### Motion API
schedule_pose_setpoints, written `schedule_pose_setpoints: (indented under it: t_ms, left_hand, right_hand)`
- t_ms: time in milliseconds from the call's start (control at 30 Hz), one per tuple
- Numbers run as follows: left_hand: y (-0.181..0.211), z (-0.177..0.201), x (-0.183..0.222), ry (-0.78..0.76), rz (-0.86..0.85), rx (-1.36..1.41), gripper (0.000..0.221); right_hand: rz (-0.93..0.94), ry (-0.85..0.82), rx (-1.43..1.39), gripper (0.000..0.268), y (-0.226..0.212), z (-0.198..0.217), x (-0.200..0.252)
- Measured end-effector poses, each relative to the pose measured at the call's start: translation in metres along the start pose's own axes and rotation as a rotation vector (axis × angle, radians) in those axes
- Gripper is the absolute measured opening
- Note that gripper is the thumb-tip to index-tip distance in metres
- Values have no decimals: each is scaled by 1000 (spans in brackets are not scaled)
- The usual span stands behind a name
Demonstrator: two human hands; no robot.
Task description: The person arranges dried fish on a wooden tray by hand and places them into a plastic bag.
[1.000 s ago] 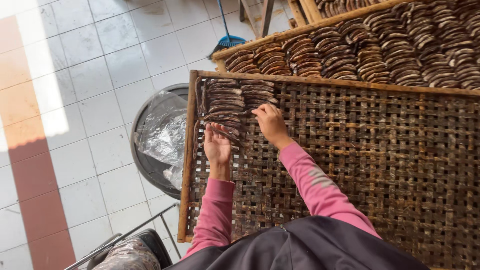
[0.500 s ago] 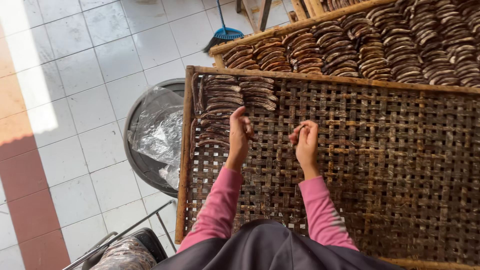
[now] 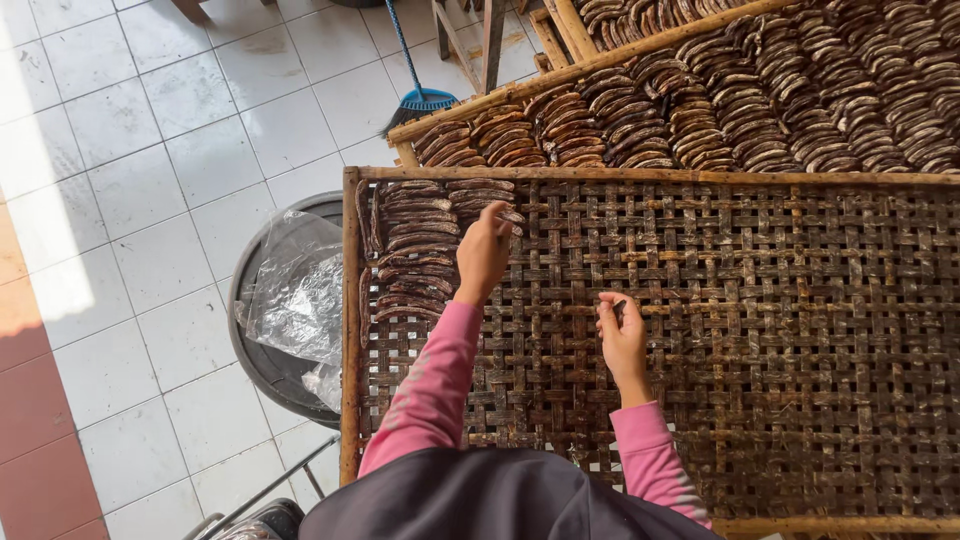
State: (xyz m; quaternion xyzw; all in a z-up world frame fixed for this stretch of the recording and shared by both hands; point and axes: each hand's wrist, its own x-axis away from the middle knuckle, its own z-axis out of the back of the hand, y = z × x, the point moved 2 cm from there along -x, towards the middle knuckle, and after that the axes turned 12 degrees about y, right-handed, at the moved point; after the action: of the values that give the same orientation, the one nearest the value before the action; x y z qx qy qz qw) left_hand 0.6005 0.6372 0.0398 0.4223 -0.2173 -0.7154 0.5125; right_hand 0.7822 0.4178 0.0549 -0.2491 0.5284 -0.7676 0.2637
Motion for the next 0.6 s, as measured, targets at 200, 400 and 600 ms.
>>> schedule_pose_setpoints:
  t_ms: [200, 400, 600]
  left_hand:
    - [-21, 79, 38, 347, 846, 1568, 46]
    - [-44, 136, 81, 446, 1019, 1655, 61]
    - [-58, 142, 86, 446, 1032, 1322, 52]
  right_hand:
    - [507, -83, 188, 12, -44, -78, -43]
    - [787, -233, 382, 19, -64, -192, -77]
    - [945, -185, 515, 19, -42, -244, -78]
